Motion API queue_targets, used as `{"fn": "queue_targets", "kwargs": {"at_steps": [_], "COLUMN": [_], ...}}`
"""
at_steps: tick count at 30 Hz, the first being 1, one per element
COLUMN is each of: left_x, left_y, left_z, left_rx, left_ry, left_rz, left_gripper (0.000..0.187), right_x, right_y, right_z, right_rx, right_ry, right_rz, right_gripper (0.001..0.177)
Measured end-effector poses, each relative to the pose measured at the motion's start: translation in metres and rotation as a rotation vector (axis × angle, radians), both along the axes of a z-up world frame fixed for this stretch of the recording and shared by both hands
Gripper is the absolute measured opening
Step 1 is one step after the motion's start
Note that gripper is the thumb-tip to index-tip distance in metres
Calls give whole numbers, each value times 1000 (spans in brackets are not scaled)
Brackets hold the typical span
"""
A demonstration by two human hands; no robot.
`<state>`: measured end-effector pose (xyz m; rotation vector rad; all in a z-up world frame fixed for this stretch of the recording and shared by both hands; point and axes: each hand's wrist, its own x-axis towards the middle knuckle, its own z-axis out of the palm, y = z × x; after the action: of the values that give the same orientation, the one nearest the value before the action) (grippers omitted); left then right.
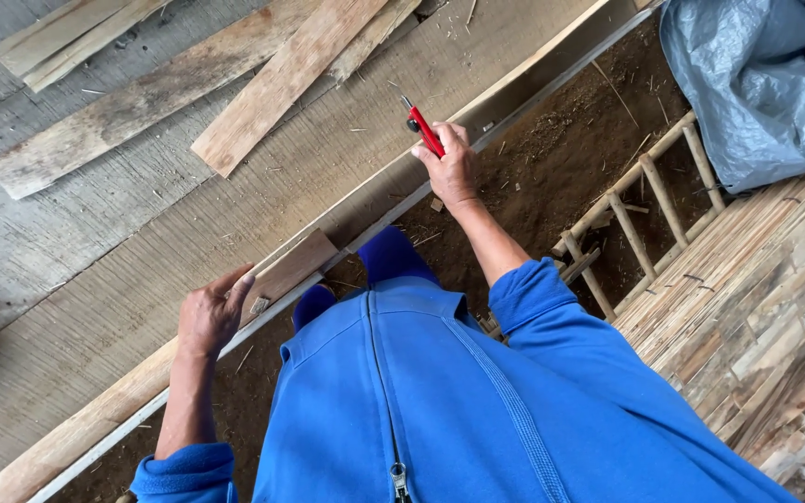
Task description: Cutting thin wooden strips using a utility knife by scoring them repeatedly to fit into a wooden structure.
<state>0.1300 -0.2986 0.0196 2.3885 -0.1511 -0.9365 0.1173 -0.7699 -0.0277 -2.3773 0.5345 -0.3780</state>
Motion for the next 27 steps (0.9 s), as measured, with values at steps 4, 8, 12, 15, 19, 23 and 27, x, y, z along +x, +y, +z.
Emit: {"fn": "queue_targets", "kwargs": {"at_steps": [4,8,12,15,19,23,27], "left_x": [0,-1,-19,-29,-40,-43,-37], "left_y": [-1,-6,4,7,7,6,3], "left_z": [1,13,-23,-15,-30,-43,-36], "left_rx": [-9,-105,-187,-68,-16,12,-25], "left_ry": [21,-51,-409,-474,-564,-679,-754], "left_rz": [11,30,-54,-160,-266,-272,-278], "left_gripper": [35,37,41,57,63,63,64], "right_x": [-1,-9,-36,-64,-66,-50,-17], "right_y": [-1,-2,-5,-8,-3,-15,-32], "right_z": [2,4,-9,-27,-18,-8,17], "right_rx": [-12,-15,1,-36,-163,-234,-181], "right_ry": [-19,-23,69,95,59,62,232], "right_rz": [23,31,6,73,142,87,59], "right_gripper": [35,34,29,33,37,27,18]}}
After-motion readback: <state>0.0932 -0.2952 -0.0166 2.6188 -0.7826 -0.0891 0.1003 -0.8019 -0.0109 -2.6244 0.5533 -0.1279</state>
